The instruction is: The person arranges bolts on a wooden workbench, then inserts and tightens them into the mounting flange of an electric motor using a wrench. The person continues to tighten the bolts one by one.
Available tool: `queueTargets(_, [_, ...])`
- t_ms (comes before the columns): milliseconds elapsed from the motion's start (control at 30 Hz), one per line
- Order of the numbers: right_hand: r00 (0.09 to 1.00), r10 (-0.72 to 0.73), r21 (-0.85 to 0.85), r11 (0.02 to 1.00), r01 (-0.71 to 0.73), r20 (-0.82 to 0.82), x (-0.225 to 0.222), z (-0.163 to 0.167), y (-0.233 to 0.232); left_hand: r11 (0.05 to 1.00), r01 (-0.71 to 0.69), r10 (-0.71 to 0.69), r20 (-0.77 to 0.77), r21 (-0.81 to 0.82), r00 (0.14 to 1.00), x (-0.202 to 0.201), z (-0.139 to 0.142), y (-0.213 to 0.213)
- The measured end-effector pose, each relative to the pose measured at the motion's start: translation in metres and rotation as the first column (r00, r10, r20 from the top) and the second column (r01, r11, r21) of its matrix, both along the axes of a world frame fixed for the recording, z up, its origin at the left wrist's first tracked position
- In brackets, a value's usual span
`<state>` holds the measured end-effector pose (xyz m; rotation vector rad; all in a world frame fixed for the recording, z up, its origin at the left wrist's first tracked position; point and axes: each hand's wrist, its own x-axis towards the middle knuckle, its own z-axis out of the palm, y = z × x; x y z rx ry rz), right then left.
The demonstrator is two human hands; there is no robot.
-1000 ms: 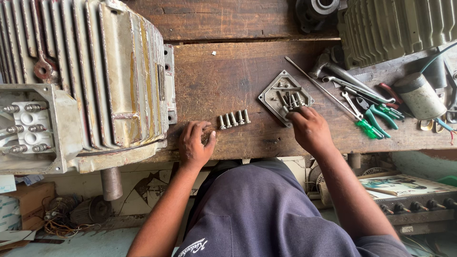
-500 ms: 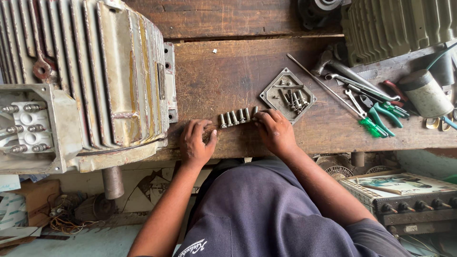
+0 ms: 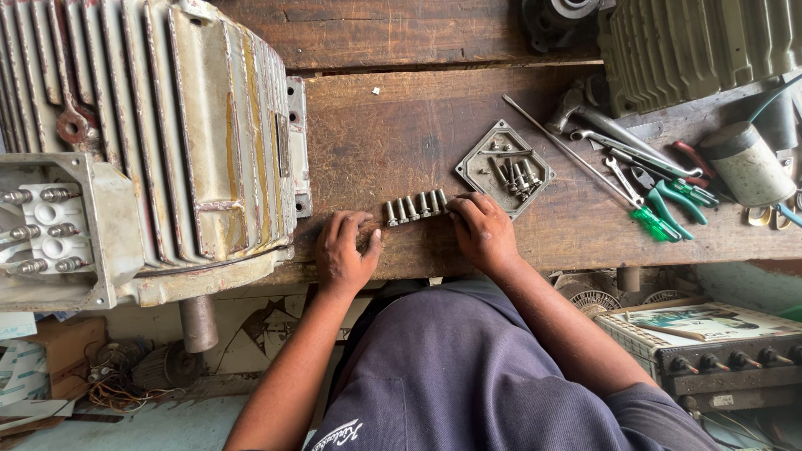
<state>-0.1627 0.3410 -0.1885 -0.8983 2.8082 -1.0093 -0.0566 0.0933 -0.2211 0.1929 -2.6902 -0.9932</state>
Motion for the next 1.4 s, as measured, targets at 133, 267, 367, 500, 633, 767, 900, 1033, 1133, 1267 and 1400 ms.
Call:
queueTargets(133, [1.000, -0.007, 0.014, 1.000, 0.006, 0.020, 0.001, -0.002, 0.000, 1.000, -0.003, 0.004, 0.018, -0.013, 1.000, 0.000, -0.001, 0.000])
queueTargets(267, [1.000, -0.008, 0.022, 1.000, 0.007, 0.017, 0.001, -0.004, 0.001, 1.000, -0.001, 0.001, 0.020, -0.010, 1.000, 0.000, 0.000, 0.000])
queueTargets(367, [1.000, -0.007, 0.014, 1.000, 0.007, 0.013, -0.001, -0.005, 0.004, 1.000, -0.001, 0.001, 0.021, -0.007, 1.000, 0.000, 0.000, 0.001])
queueTargets(500, [1.000, -0.007, 0.017, 1.000, 0.007, 0.019, 0.001, -0.009, 0.003, 1.000, -0.007, 0.006, 0.038, 0.012, 0.999, -0.002, 0.001, 0.002])
queueTargets(633, [1.000, -0.006, 0.019, 1.000, 0.006, 0.013, 0.002, -0.008, 0.008, 1.000, -0.005, 0.005, 0.003, -0.016, 1.000, -0.002, 0.002, 0.003])
queueTargets(767, [0.989, -0.097, 0.038, 0.994, 0.101, -0.109, -0.014, 0.004, 0.037, 0.999, -0.003, 0.002, -0.013, -0.036, 1.000, -0.003, 0.001, 0.002])
queueTargets(900, [0.971, -0.224, 0.178, 0.955, 0.235, -0.081, -0.045, 0.023, 0.083, 1.000, -0.016, 0.016, 0.024, -0.007, 1.000, -0.001, -0.004, 0.003])
queueTargets(1033, [0.995, -0.081, 0.290, 0.952, 0.095, -0.060, -0.065, 0.032, 0.100, 1.000, -0.014, 0.014, 0.037, -0.014, 0.999, 0.001, -0.009, 0.002])
queueTargets(1133, [0.999, -0.045, 0.310, 0.949, 0.053, -0.031, -0.070, 0.032, 0.097, 0.999, -0.018, 0.019, 0.015, -0.033, 1.000, -0.002, -0.005, 0.004])
queueTargets(1267, [0.999, -0.033, 0.276, 0.961, 0.028, 0.015, -0.075, 0.032, 0.097, 0.995, 0.083, -0.089, -0.125, -0.054, 0.988, -0.023, 0.016, 0.024])
queueTargets(1400, [1.000, -0.028, 0.184, 0.983, 0.026, 0.009, -0.078, 0.030, 0.107, 0.943, 0.332, -0.329, -0.131, 0.002, 0.935, -0.064, 0.046, 0.079])
